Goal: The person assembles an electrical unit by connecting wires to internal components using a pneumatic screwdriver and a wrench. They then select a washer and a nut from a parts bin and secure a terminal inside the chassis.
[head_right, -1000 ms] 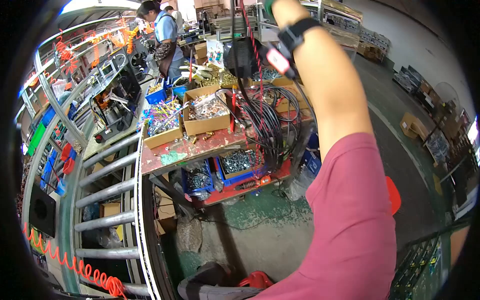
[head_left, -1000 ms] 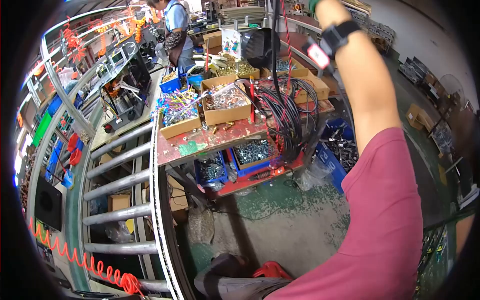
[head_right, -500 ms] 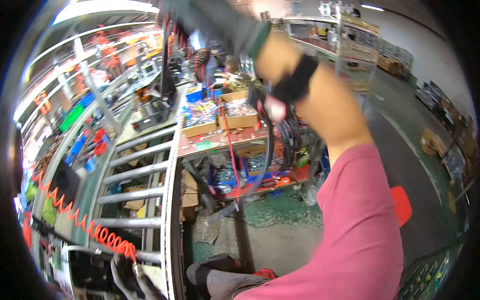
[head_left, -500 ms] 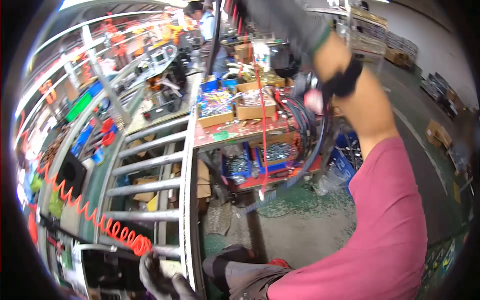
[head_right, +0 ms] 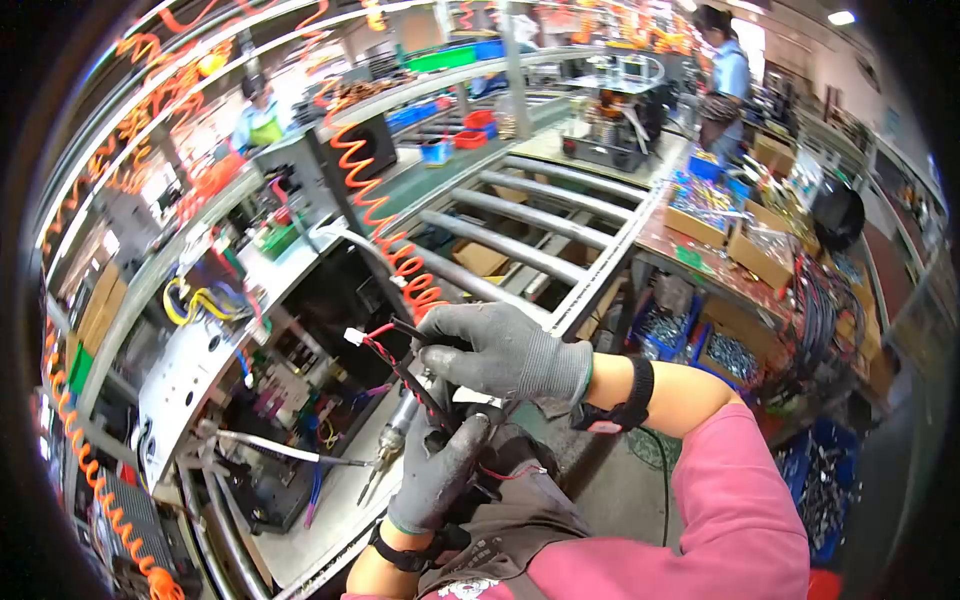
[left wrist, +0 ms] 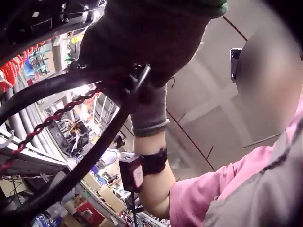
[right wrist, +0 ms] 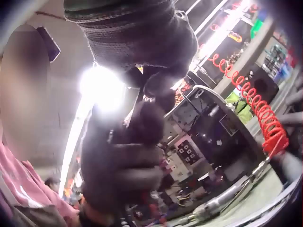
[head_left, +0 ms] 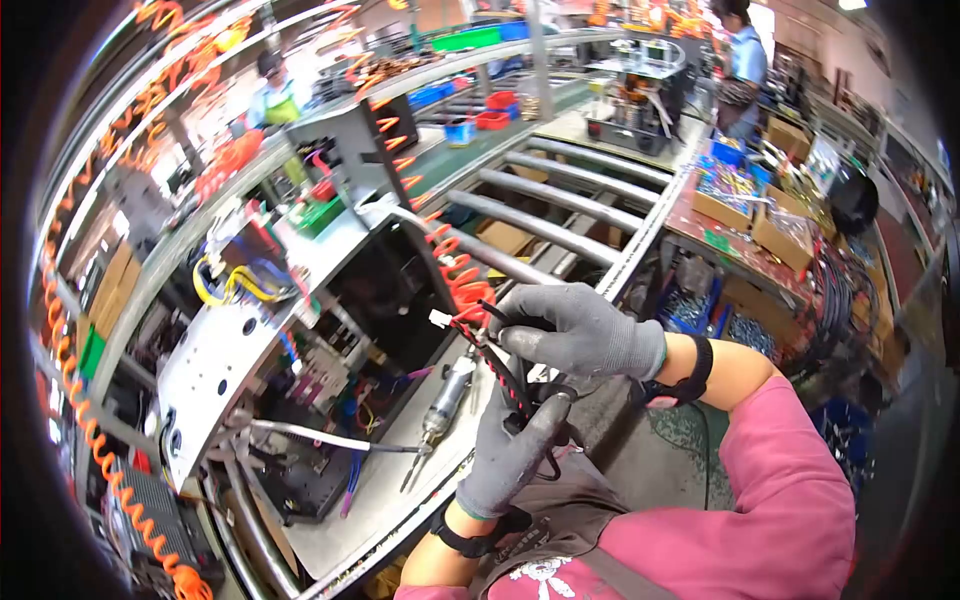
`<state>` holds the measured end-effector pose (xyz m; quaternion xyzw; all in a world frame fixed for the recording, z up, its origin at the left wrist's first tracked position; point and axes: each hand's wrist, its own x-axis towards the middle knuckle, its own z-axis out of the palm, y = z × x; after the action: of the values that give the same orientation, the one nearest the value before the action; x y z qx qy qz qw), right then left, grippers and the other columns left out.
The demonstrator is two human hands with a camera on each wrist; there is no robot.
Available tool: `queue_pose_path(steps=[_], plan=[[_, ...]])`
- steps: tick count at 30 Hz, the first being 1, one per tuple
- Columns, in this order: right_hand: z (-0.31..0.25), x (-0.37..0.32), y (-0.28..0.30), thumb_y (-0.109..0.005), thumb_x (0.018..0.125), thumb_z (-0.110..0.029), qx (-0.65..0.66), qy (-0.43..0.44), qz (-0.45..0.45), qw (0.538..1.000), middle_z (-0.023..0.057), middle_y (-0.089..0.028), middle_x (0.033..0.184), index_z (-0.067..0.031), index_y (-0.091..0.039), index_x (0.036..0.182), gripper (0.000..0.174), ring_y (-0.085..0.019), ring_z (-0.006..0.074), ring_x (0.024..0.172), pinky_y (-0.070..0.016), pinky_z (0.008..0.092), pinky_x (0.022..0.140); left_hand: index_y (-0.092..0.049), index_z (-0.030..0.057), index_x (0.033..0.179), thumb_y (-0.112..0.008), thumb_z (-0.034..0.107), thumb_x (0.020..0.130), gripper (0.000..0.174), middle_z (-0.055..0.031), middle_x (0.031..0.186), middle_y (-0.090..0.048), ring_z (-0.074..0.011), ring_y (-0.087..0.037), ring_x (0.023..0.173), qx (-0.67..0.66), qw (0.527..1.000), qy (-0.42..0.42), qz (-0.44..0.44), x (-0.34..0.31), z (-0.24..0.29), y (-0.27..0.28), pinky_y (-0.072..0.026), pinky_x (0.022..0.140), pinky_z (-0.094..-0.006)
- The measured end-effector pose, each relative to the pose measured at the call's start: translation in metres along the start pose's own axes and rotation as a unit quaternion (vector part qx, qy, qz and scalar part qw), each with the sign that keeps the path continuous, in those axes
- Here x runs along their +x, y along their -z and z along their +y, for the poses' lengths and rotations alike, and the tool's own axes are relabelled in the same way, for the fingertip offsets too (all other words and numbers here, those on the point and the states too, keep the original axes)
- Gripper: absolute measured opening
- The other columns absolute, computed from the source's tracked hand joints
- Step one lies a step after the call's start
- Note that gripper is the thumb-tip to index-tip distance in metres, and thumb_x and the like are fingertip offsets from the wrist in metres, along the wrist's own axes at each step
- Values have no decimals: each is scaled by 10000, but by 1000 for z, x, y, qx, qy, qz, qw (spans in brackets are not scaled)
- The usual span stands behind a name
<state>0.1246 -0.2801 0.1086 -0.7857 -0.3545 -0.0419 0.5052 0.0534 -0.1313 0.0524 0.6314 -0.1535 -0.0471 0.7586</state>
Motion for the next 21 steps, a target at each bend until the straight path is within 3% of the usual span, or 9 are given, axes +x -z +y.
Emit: queue_pose_path(steps=[3,6,8,10,11,15,17,19,21], plan=[[-3,20,-8,-594,839,-151,-38,74,-55,995,146,-652,892,-13,-601,1073,272,-652,239,869,-503,335,760,-321,13,1392,-518,235,912,564,-106,985,-610,-78,-557,646,-9,997,-14,76,-10,16,10,-422,504,-200],[-16,31,-19,-609,828,-141,-89,139,-78,983,144,-639,934,-16,-600,1107,305,-646,278,866,-511,351,747,-339,1,1384,-485,280,941,544,-119,1071,-598,-126,-600,797,15,993,29,114,-23,20,33,-489,650,-243],[-26,41,-26,-596,798,-47,-113,199,-112,967,105,-605,814,-54,-596,1148,350,-618,263,748,-495,345,695,-385,-15,1349,-465,311,960,514,-130,1174,-562,-176,-578,1010,160,960,-154,173,-30,12,47,-469,876,-320],[-40,48,-31,-594,794,-45,-148,218,-159,952,110,-599,821,-86,-587,1171,379,-615,264,726,-491,355,659,-375,-32,1352,-459,272,965,499,-138,1188,-551,-188,-533,1082,118,964,-136,197,-43,31,54,-416,938,-333],[-39,51,-37,-576,852,-197,-144,209,-201,946,102,-589,868,-144,-555,1218,370,-618,287,785,-503,369,646,-366,-49,1354,-453,234,969,485,-145,1201,-539,-200,-488,1154,66,969,-123,202,-49,42,54,-363,1000,-345],[-56,64,-53,-593,881,-203,-30,196,-235,952,121,-623,934,-85,-601,1152,296,-636,252,859,-515,328,734,-396,-8,1346,-461,348,971,521,-123,1130,-588,-178,-594,992,39,973,-105,202,-69,54,62,-470,883,-321],[-61,76,-66,-616,889,-211,156,127,-208,957,73,-644,932,-32,-613,1112,286,-603,114,854,-497,281,747,-400,-4,1342,-468,332,970,506,-138,1041,-624,-160,-630,806,32,977,-63,200,-77,57,61,-517,702,-283],[-79,88,-74,-632,885,-238,193,43,-263,944,30,-641,910,-32,-622,1089,290,-569,62,852,-487,259,740,-341,-16,1370,-457,249,972,492,-103,1058,-595,-115,-594,806,16,988,-15,155,-87,64,62,-490,722,-261],[-89,90,-84,-644,876,-242,229,20,-263,937,6,-634,883,-30,-627,1071,289,-555,47,835,-480,248,735,-379,-6,1334,-474,293,967,483,-111,1022,-607,-103,-591,752,19,988,-18,149,-93,66,62,-487,663,-247]])
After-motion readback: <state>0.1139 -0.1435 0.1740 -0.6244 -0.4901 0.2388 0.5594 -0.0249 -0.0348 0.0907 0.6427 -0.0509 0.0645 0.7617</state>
